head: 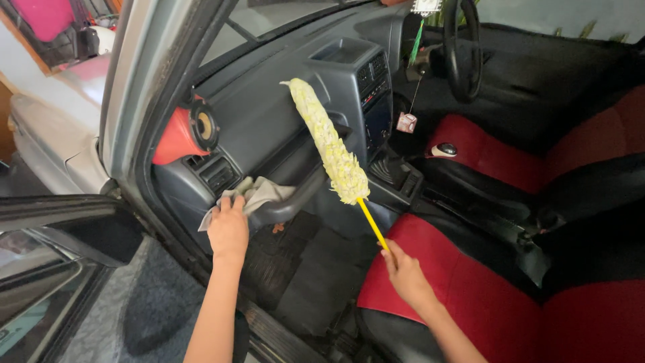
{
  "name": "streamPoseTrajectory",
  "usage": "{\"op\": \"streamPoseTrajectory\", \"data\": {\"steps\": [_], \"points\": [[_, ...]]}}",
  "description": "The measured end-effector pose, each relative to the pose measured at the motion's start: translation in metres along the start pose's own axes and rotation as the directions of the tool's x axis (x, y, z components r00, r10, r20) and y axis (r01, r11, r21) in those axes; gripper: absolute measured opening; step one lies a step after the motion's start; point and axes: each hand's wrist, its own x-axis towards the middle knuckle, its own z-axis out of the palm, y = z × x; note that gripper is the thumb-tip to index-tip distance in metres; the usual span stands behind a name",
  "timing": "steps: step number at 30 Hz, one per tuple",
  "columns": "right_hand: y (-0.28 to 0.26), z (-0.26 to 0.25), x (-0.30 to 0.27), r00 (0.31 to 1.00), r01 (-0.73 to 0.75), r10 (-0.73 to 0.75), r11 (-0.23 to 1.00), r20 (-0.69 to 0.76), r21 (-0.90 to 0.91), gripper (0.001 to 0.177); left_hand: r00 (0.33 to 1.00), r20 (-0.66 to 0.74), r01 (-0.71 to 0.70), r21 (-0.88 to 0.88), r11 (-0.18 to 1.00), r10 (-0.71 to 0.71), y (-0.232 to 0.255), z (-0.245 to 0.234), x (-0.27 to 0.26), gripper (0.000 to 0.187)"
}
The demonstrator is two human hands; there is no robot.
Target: Clean the interior of a car including the dashboard and door panels using a duster and a cloth.
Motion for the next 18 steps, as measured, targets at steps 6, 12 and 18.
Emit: {"op": "streamPoseTrajectory", "data": {"steps": [6,12,18], "points": [[-0.005,0.015,-0.009,0.998,-0.069,0.069,0.998,0.008,-0.010,0.032,0.988,0.069,0.153,-0.290,0.945,-0.139,-0.021,-0.039,-0.004,0.038],[-0.001,0.020,-0.007,0.997,-0.071,0.070,0.997,-0.032,-0.026,0.032,0.834,0.461,0.552,-0.706,0.444,-0.305,-0.087,-0.010,-0.031,0.057],[-0.040,0.015,-0.010,0.988,-0.154,0.154,0.988,0.012,-0.025,0.031,0.572,0.820,0.767,-0.544,-0.340,-0.020,-0.092,-0.040,-0.041,0.055]]}}
